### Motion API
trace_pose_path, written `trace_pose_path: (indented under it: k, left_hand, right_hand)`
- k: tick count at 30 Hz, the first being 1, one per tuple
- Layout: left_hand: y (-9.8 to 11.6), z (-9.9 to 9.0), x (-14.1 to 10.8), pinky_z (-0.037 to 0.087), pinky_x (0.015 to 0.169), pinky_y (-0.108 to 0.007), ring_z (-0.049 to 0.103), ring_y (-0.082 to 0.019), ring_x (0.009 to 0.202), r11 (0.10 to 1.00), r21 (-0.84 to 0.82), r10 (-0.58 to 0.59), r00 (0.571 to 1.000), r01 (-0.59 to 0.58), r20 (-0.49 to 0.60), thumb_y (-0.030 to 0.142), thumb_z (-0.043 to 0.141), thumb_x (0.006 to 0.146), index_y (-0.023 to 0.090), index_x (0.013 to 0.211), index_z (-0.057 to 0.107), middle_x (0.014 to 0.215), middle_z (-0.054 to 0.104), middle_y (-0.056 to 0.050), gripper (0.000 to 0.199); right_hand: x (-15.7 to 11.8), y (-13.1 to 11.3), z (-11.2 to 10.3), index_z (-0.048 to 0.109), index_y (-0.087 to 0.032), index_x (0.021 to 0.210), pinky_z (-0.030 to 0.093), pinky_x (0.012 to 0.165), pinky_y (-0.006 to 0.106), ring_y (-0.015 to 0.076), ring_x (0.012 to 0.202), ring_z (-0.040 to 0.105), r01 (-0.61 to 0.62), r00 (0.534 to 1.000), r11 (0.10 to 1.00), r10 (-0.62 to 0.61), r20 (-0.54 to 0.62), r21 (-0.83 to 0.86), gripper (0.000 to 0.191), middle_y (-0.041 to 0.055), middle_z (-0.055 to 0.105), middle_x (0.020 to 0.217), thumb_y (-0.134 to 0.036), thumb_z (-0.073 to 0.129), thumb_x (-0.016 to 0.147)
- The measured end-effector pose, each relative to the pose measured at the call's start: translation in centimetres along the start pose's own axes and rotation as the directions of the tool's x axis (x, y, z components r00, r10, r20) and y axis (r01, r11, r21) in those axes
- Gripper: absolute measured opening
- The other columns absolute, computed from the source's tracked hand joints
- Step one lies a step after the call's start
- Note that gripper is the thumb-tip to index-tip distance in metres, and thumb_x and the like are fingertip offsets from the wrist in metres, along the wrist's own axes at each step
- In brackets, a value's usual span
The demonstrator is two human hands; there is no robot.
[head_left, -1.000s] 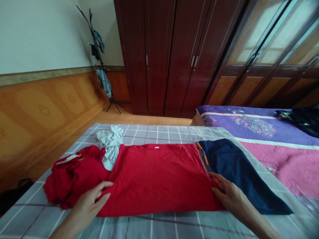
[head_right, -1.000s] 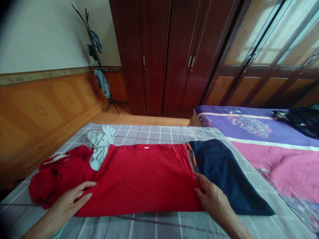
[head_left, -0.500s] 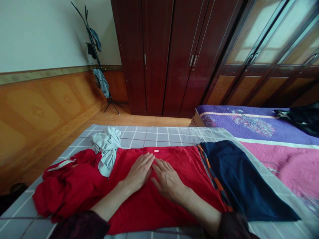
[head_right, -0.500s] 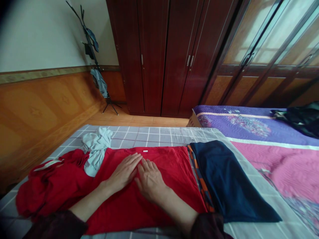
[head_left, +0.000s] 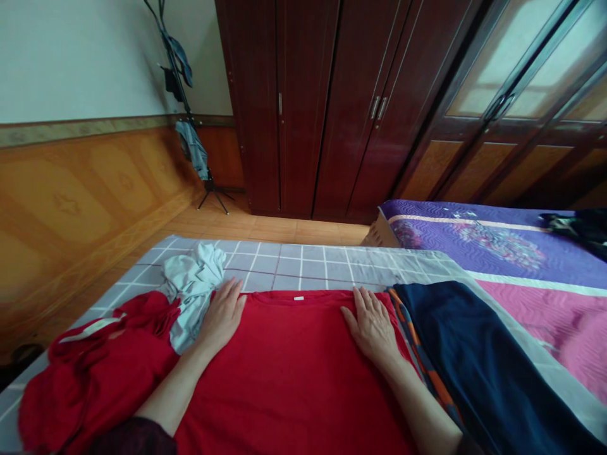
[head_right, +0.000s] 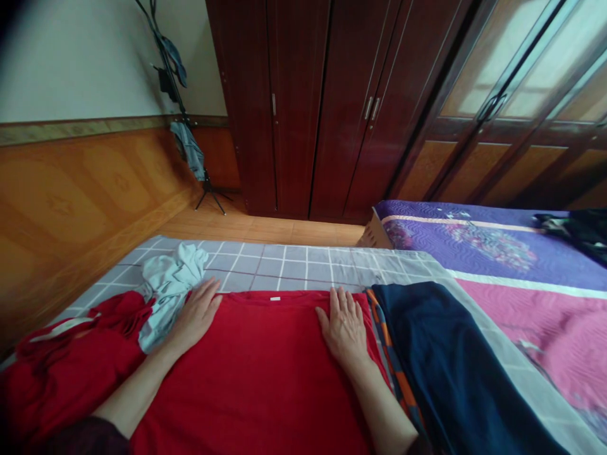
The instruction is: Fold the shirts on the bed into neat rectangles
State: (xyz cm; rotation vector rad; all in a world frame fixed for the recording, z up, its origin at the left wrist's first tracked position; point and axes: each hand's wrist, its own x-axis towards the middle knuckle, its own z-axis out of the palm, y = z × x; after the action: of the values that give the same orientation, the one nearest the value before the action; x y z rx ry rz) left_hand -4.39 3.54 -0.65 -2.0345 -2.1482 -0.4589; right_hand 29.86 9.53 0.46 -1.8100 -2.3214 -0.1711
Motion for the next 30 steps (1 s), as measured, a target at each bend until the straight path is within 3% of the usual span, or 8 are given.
trace_pose_path:
  k: [5, 9, 14, 19, 21, 25, 27, 30]
  left_hand:
    - [-3.2, -1.9, 0.4, 0.040, 0.094, -0.044, 0.053, -0.029, 0.104, 0.980, 0.192, -0.035, 0.997, 0.047, -0.063, 0.027, 0.041, 0.090, 0.012, 0.107, 0.062, 0.104, 0.064, -0.013, 0.031]
    - [-3.6, -3.3, 0.3, 0.040, 0.085, -0.042, 0.053, -0.028, 0.087, 0.945, 0.320, -0.052, 0.998, 0.064, -0.047, 0.028, 0.046, 0.089, 0.015, 0.082, 0.063, 0.087, 0.061, -0.011, 0.023]
    - [-3.6, -3.7, 0.6, 0.040, 0.086, -0.044, 0.053, -0.028, 0.086, 0.932, 0.341, -0.102, 0.992, 0.121, -0.073, 0.025, 0.047, 0.089, 0.015, 0.080, 0.061, 0.083, 0.059, -0.010, 0.020]
    - [0.1, -4.8, -0.2, 0.031, 0.104, -0.048, 0.051, -0.027, 0.110, 0.995, 0.104, 0.019, 0.991, -0.005, -0.135, 0.023, 0.047, 0.090, 0.016, 0.102, 0.060, 0.110, 0.061, -0.011, 0.019]
    - [2.6, -5.0, -1.0, 0.030, 0.108, -0.042, 0.046, -0.023, 0.122, 0.984, -0.054, 0.166, 0.984, -0.169, -0.064, 0.025, 0.045, 0.093, 0.016, 0.116, 0.056, 0.124, 0.057, -0.010, 0.028]
    - [5.6, -4.4, -2.0, 0.026, 0.112, -0.046, 0.031, -0.024, 0.136, 0.913, -0.160, 0.401, 0.896, -0.375, 0.188, 0.037, 0.050, 0.092, 0.021, 0.140, 0.037, 0.146, 0.040, -0.006, 0.053]
    - [5.2, -4.7, -1.9, 0.025, 0.112, -0.049, 0.030, -0.027, 0.137, 0.937, -0.136, 0.346, 0.906, -0.322, 0.244, 0.038, 0.051, 0.091, 0.019, 0.141, 0.036, 0.147, 0.037, -0.009, 0.055]
    - [3.6, -6.6, -2.2, 0.031, 0.110, -0.045, 0.038, -0.026, 0.132, 0.986, -0.129, 0.130, 0.977, -0.109, 0.169, 0.031, 0.046, 0.093, 0.014, 0.138, 0.040, 0.142, 0.044, -0.013, 0.048]
  right_hand:
    - [0.5, 1.0, 1.0, 0.043, -0.001, 0.136, 0.031, 0.107, 0.045, 0.0347, 0.133, 0.034, -0.038, 0.999, 0.999, 0.038, -0.025, 0.015, 0.064, 0.0214, 0.042, 0.141, -0.047, 0.038, 0.091]
    - [0.6, 1.6, 1.6, 0.044, -0.001, 0.135, 0.031, 0.106, 0.047, 0.0356, 0.134, 0.032, -0.003, 0.998, 1.000, 0.004, -0.056, 0.009, 0.066, 0.0229, 0.040, 0.141, -0.050, 0.037, 0.091]
    - [0.6, 1.9, 2.0, 0.045, 0.001, 0.133, 0.032, 0.105, 0.048, 0.0376, 0.132, 0.033, 0.028, 0.995, 1.000, -0.028, -0.097, 0.000, 0.068, 0.0248, 0.042, 0.139, -0.051, 0.036, 0.090]
    - [0.3, 1.0, 1.4, 0.043, 0.003, 0.134, 0.032, 0.104, 0.051, 0.0387, 0.132, 0.033, 0.067, 0.981, 0.998, -0.062, -0.186, 0.020, 0.070, 0.0281, 0.040, 0.139, -0.052, 0.034, 0.091]
    - [0.1, 0.3, 1.0, 0.042, 0.000, 0.136, 0.031, 0.106, 0.050, 0.0369, 0.135, 0.029, 0.157, 0.967, 0.987, -0.145, -0.210, 0.041, 0.069, 0.0258, 0.035, 0.143, -0.053, 0.036, 0.091]
    - [-0.1, -0.5, 0.4, 0.045, -0.010, 0.136, 0.032, 0.107, 0.048, 0.0321, 0.134, 0.033, 0.301, 0.950, 0.952, -0.293, -0.106, 0.060, 0.060, 0.0185, 0.038, 0.144, -0.050, 0.038, 0.092]
    - [-0.1, -0.5, 0.3, 0.047, -0.012, 0.136, 0.033, 0.106, 0.049, 0.0326, 0.133, 0.035, 0.280, 0.959, 0.959, -0.276, -0.061, 0.052, 0.057, 0.0186, 0.041, 0.143, -0.048, 0.037, 0.093]
    - [0.0, -0.3, 0.4, 0.047, -0.013, 0.136, 0.032, 0.106, 0.049, 0.0337, 0.133, 0.034, 0.256, 0.966, 0.966, -0.254, -0.053, 0.043, 0.056, 0.0191, 0.040, 0.143, -0.047, 0.037, 0.093]
